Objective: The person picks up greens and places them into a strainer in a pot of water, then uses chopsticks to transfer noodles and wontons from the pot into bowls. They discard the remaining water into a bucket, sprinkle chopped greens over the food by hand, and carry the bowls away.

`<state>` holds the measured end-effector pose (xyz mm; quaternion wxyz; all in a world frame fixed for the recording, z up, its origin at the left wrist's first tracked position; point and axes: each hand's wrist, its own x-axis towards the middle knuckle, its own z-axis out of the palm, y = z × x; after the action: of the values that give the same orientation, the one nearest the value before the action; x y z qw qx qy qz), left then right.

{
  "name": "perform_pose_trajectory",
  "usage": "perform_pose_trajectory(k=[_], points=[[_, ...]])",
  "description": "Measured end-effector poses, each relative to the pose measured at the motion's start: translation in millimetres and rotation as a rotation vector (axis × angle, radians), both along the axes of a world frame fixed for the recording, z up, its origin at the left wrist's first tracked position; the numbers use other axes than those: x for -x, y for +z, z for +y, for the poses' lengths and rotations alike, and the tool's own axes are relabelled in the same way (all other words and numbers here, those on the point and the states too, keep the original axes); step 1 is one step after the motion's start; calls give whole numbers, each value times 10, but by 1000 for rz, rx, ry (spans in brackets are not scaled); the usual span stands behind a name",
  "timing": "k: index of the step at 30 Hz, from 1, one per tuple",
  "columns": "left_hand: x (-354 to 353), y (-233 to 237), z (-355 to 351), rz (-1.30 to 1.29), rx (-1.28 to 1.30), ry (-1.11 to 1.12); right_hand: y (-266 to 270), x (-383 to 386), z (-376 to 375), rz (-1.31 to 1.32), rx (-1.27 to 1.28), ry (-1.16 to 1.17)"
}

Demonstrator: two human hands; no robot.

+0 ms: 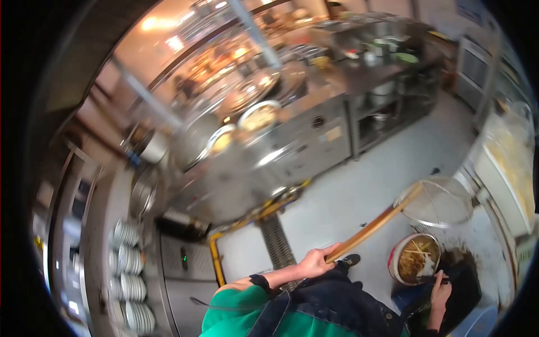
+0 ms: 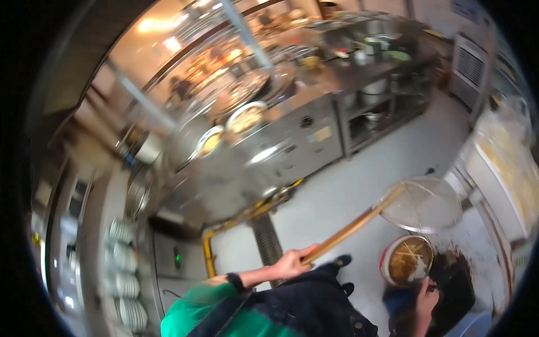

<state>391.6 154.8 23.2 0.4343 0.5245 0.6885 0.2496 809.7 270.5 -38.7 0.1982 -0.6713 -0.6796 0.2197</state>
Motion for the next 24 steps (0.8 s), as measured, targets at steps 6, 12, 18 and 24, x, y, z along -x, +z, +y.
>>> perform_pose_trajectory(k=[6,12,18,24], points=[[611,276,-874,-54,-300,641,476,1169,526,558,-32,55],[1721,273,-1765,23,-433,1106,1047,2947,263,884,-31,305],[3027,214,-2660,228,-707,1323,1387,4969,-581,849,-84,834],[4125,195,-3098,173,-771,1396,1717,6403,-1041,780,-304,1170]])
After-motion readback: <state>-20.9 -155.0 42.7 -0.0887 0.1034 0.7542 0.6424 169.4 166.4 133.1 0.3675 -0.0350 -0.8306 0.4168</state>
